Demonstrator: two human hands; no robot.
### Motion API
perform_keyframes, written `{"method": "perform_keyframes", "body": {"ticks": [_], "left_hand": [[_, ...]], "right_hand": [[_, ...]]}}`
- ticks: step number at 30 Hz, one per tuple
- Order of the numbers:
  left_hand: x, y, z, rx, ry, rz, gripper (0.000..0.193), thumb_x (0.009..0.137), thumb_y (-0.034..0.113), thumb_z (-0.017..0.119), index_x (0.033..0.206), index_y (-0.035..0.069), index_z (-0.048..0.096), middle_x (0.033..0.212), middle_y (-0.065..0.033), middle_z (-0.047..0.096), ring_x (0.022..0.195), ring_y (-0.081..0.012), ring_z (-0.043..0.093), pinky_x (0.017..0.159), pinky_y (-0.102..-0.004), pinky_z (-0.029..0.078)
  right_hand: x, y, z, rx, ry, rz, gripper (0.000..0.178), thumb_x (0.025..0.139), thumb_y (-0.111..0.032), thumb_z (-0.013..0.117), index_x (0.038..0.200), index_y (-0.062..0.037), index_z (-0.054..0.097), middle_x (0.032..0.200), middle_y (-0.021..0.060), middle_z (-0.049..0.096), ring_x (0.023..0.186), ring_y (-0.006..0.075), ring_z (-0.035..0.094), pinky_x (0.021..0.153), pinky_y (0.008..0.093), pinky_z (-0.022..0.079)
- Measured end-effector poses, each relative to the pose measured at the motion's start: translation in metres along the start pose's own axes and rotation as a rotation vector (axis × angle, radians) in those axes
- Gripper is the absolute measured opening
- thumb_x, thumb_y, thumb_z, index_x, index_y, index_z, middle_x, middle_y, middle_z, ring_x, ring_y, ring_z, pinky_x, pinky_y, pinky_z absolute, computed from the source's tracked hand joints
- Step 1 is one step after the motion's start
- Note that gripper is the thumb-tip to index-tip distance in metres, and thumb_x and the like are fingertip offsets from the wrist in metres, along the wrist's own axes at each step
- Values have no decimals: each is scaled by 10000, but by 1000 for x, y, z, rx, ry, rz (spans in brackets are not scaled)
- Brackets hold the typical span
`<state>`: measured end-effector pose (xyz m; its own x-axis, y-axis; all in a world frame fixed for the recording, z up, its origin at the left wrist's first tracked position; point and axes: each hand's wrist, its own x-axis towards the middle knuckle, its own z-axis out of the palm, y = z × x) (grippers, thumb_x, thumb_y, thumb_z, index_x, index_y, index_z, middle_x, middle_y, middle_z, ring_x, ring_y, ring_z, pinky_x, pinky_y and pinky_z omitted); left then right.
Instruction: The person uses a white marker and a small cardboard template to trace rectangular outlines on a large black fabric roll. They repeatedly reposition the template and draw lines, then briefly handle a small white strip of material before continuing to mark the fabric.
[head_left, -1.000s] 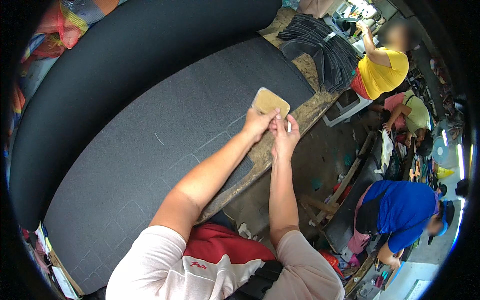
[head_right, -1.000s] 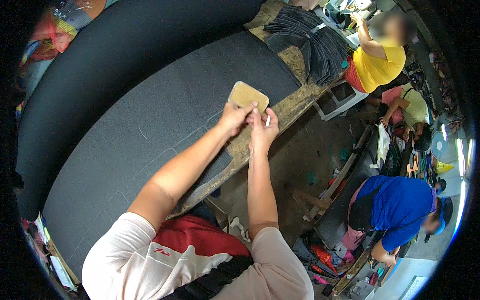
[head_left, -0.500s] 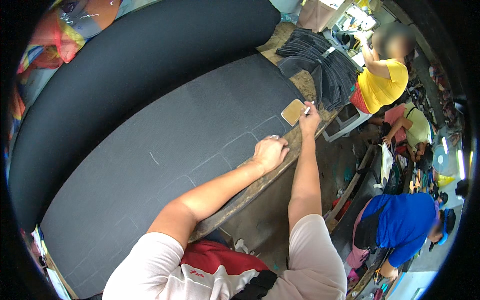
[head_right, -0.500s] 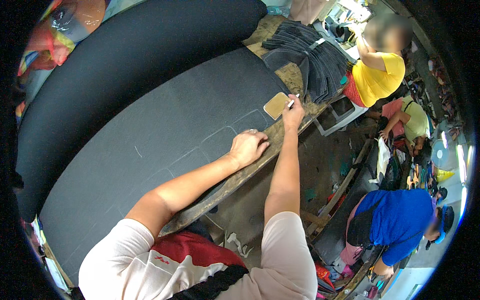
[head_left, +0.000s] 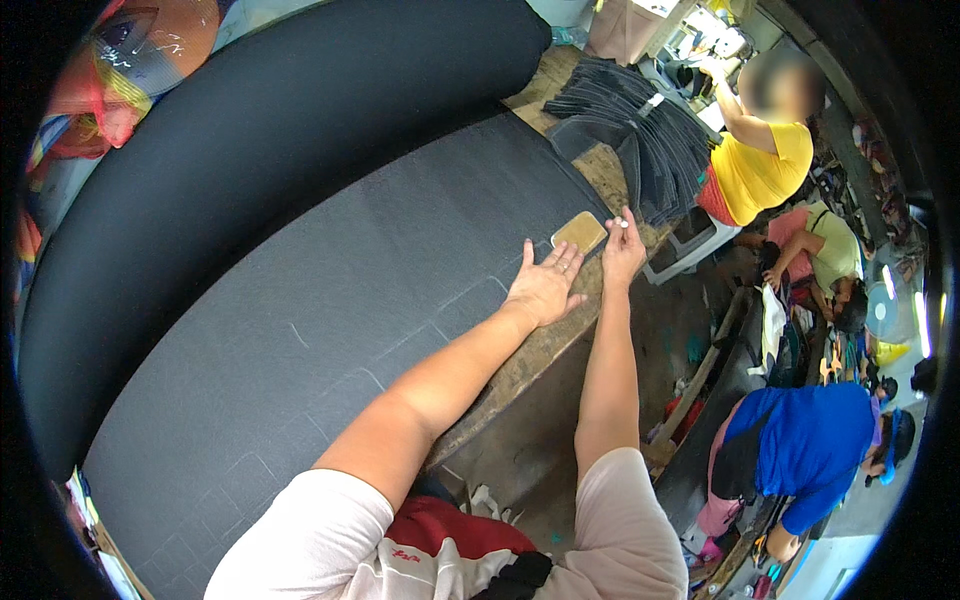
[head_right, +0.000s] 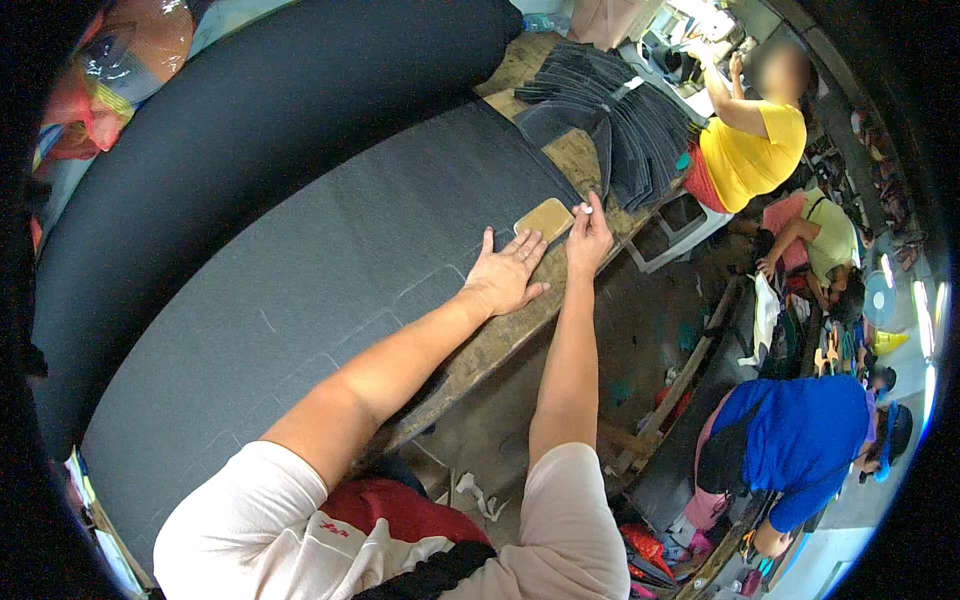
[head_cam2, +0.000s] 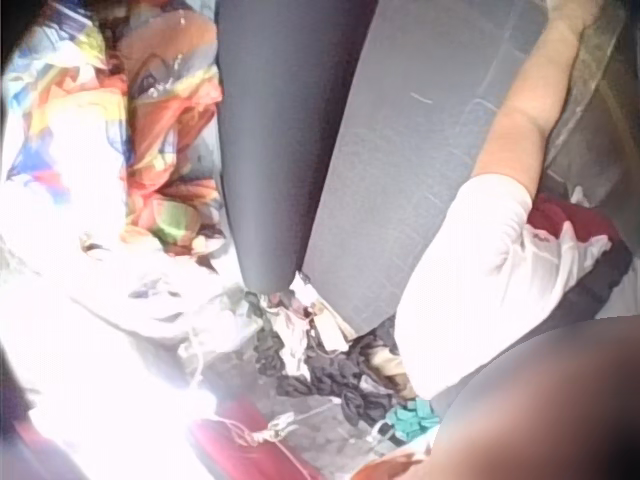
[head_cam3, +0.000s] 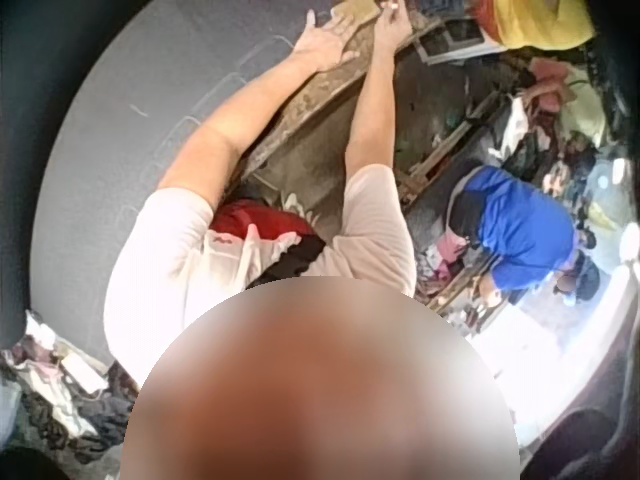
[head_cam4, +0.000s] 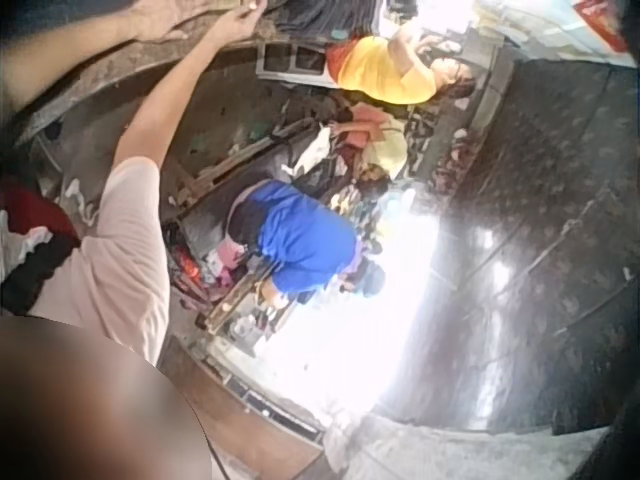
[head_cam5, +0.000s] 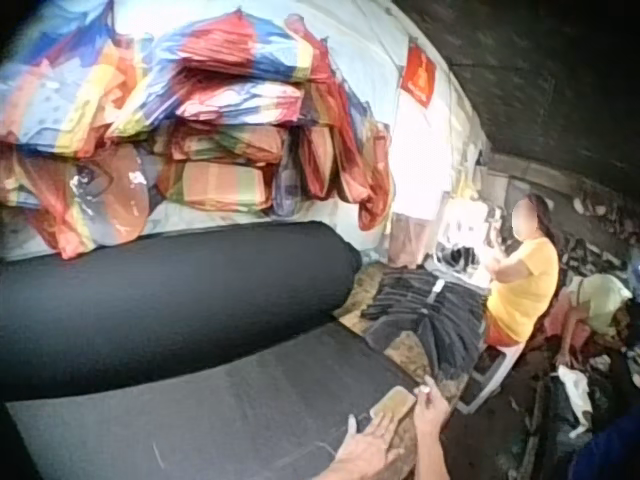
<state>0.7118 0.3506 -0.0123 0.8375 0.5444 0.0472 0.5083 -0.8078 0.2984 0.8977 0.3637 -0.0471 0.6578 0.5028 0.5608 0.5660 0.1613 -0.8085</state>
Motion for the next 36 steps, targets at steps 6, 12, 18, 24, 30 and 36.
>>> {"method": "perform_keyframes", "body": {"ticks": [6, 12, 18, 24, 30, 36], "left_hand": [[0, 1, -6, 5, -8, -8, 705, 908, 500, 397, 1424, 36, 271, 1501, -87, 247, 1397, -201, 195, 1089, -603, 111], [0, 2, -6, -23, -13, -28, 702, 905, 501, 402, 1421, 39, 281, 1501, -86, 246, 1401, -201, 177, 1094, -592, 109], [1, 1, -2, -25, -1, -30, 704, 896, 511, 411, 1419, 53, 300, 1496, -73, 264, 1392, -203, 203, 1091, -592, 124], [1, 1, 0, -26, 21, -37, 714, 880, 515, 435, 1411, 54, 316, 1488, -73, 282, 1384, -201, 226, 1085, -594, 135], [1, 0, -1, -17, 29, -34, 705, 872, 496, 461, 1405, 54, 326, 1484, -66, 288, 1380, -201, 234, 1083, -590, 153], [1, -1, 0, -53, 36, -29, 711, 864, 487, 483, 1405, 55, 323, 1486, -57, 285, 1376, -198, 245, 1085, -586, 160]], "right_hand": [[-6, -39, -3, 239, -688, 249, 148, 900, -102, 595, 941, 35, 635, 824, 29, 655, 713, 82, 591, 666, 228, 481], [15, -64, 14, -253, -848, 73, 131, 789, -112, 635, 828, 10, 660, 691, 143, 660, 619, 207, 646, 590, 318, 498], [35, -36, 28, -395, -616, 53, 169, 724, -175, 665, 735, -7, 674, 665, 190, 642, 648, 309, 660, 626, 366, 507], [54, 1, 23, -576, -315, 47, 181, 792, -157, 622, 760, 13, 675, 576, 93, 651, 508, 179, 642, 550, 297, 508], [38, -20, 8, -714, -132, 200, 236, 732, -180, 634, 730, 54, 666, 692, 254, 632, 688, 384, 650, 683, 432, 509], [0, -45, -5, -786, 6, 19, 239, 777, -150, 567, 700, 69, 624, 684, 276, 609, 660, 430, 622, 630, 485, 489]]}}
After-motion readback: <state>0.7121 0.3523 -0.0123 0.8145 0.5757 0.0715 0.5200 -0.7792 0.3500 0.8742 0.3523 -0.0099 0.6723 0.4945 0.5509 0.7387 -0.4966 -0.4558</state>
